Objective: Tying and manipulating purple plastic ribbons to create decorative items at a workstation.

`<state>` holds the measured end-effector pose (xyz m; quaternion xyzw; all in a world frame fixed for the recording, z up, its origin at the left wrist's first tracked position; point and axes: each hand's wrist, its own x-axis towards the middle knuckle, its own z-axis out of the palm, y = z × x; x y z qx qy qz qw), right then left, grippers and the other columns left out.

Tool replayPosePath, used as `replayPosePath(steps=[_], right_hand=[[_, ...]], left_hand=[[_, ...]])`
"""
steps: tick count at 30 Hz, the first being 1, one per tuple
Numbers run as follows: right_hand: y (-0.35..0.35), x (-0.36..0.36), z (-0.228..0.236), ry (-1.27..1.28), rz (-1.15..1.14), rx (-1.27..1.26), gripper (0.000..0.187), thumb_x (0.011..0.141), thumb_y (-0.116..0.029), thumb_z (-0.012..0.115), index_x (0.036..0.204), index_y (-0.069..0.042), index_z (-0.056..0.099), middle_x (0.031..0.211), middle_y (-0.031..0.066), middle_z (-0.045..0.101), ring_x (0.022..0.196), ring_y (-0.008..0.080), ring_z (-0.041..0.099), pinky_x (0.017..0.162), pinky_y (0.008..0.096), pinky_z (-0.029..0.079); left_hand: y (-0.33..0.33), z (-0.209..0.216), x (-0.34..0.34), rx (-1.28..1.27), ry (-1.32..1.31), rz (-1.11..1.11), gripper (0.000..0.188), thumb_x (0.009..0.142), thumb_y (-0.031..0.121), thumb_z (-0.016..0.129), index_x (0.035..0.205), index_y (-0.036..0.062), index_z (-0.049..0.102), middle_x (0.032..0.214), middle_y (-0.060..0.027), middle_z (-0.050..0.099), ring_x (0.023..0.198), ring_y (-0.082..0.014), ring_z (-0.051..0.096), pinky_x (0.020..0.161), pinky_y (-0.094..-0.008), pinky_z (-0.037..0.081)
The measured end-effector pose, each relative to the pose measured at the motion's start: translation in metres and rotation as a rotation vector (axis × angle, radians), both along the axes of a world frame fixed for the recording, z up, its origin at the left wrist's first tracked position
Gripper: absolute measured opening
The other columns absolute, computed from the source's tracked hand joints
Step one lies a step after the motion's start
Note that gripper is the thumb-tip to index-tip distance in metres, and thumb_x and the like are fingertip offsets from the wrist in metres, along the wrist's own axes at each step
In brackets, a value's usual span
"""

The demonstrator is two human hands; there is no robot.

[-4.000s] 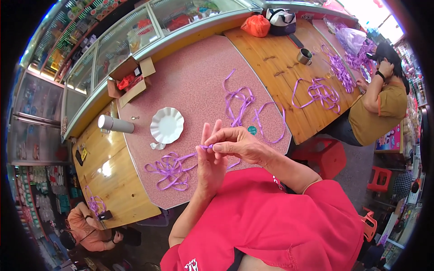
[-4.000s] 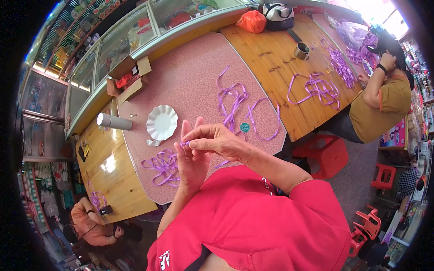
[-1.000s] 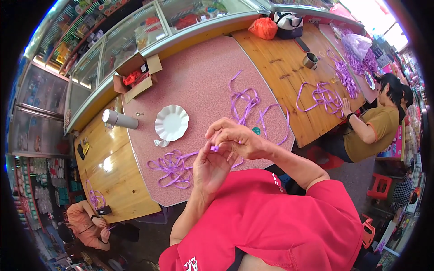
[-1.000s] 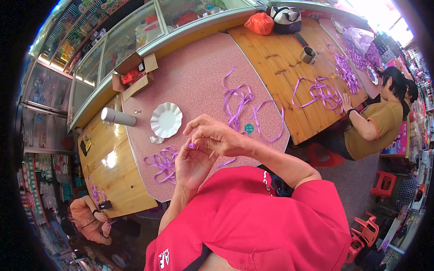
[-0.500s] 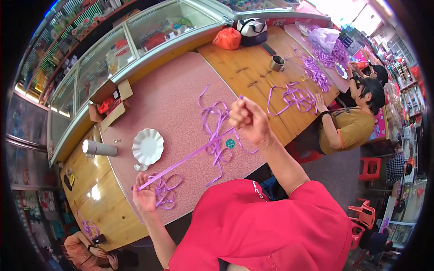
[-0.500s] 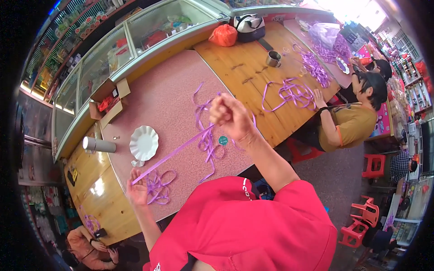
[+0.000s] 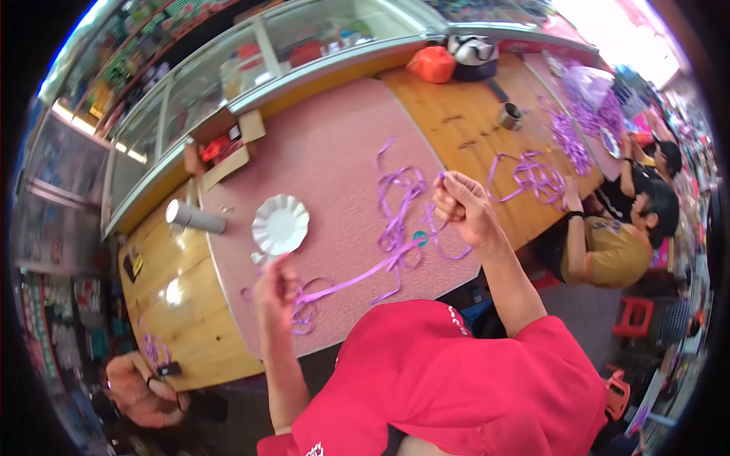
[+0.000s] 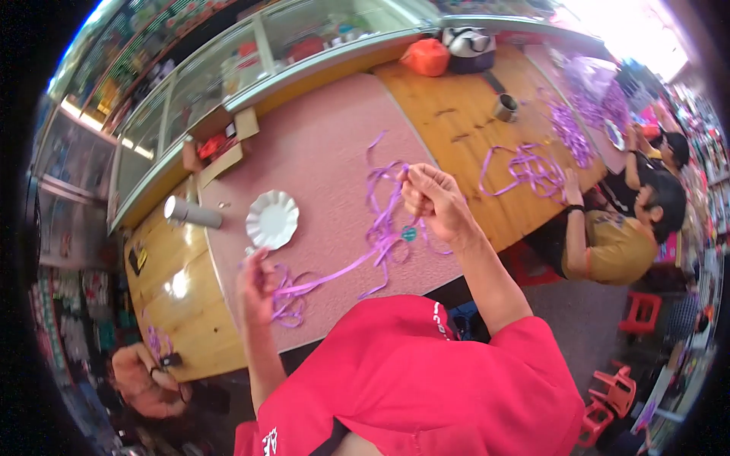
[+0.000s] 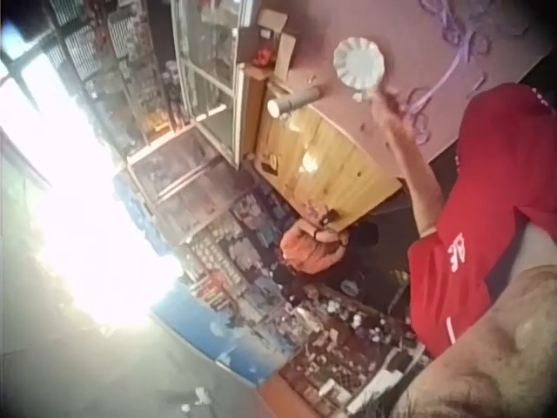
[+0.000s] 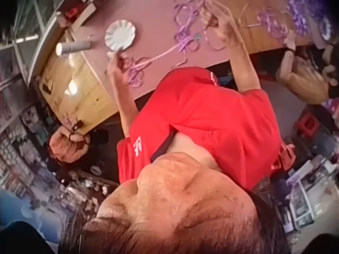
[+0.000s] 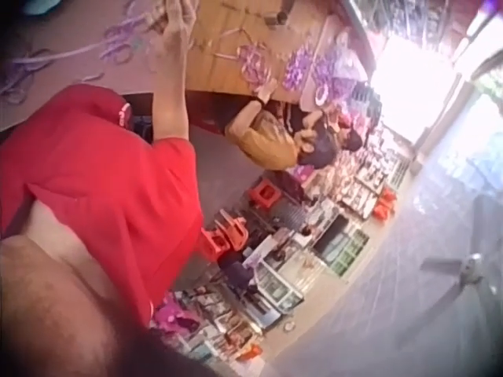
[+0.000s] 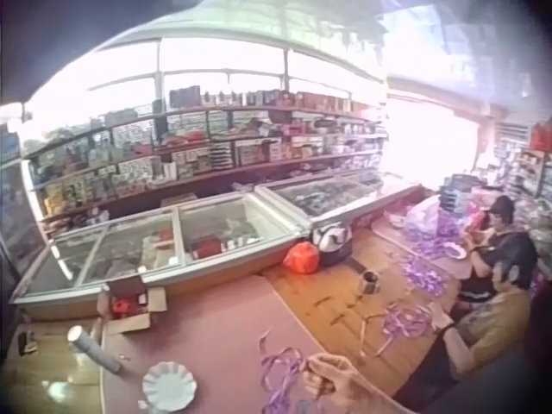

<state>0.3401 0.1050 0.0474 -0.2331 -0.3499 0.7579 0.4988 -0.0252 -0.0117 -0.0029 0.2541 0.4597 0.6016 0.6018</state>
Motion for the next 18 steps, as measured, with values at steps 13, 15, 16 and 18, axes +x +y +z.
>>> replayPosePath(steps=[13, 15, 16, 18], right_hand=[[-0.040, -0.110, 0.020, -0.707, 0.195, 0.426, 0.014, 0.093, -0.011, 0.062, 0.100, 0.001, 0.062, 0.085, 0.0120, 0.065, 0.081, 0.0148, 0.063, 0.068, 0.0319, 0.051], [-0.041, -0.112, 0.015, -0.737, 0.105, 0.602, 0.014, 0.092, -0.010, 0.063, 0.099, 0.001, 0.063, 0.086, 0.0125, 0.065, 0.080, 0.0179, 0.064, 0.068, 0.0326, 0.051], [-0.041, -0.114, 0.014, -0.762, 0.013, 0.779, 0.013, 0.091, -0.010, 0.063, 0.099, 0.001, 0.064, 0.086, 0.0131, 0.065, 0.079, 0.0209, 0.065, 0.068, 0.0333, 0.051], [-0.042, -0.117, 0.014, -0.723, 0.005, 0.789, 0.012, 0.089, -0.007, 0.064, 0.098, 0.002, 0.064, 0.085, 0.0121, 0.064, 0.078, 0.0205, 0.064, 0.067, 0.0312, 0.050]], left_hand=[[0.014, 0.061, 0.089, -0.042, 0.298, -0.639, 0.049, 0.101, 0.048, 0.045, 0.085, 0.0031, 0.059, 0.066, 0.0021, 0.050, 0.052, -0.0058, 0.037, 0.048, -0.0231, 0.026], [0.014, 0.063, 0.089, -0.039, 0.255, -0.647, 0.049, 0.100, 0.049, 0.045, 0.085, 0.0038, 0.058, 0.066, 0.0023, 0.049, 0.053, -0.0057, 0.037, 0.048, -0.0229, 0.026], [0.014, 0.064, 0.089, -0.037, 0.213, -0.655, 0.050, 0.100, 0.050, 0.045, 0.086, 0.0044, 0.058, 0.066, 0.0026, 0.049, 0.053, -0.0056, 0.038, 0.047, -0.0227, 0.026], [0.014, 0.057, 0.088, -0.008, 0.217, -0.642, 0.047, 0.100, 0.048, 0.046, 0.087, 0.0047, 0.058, 0.066, 0.0028, 0.050, 0.053, -0.0053, 0.039, 0.048, -0.0223, 0.026]])
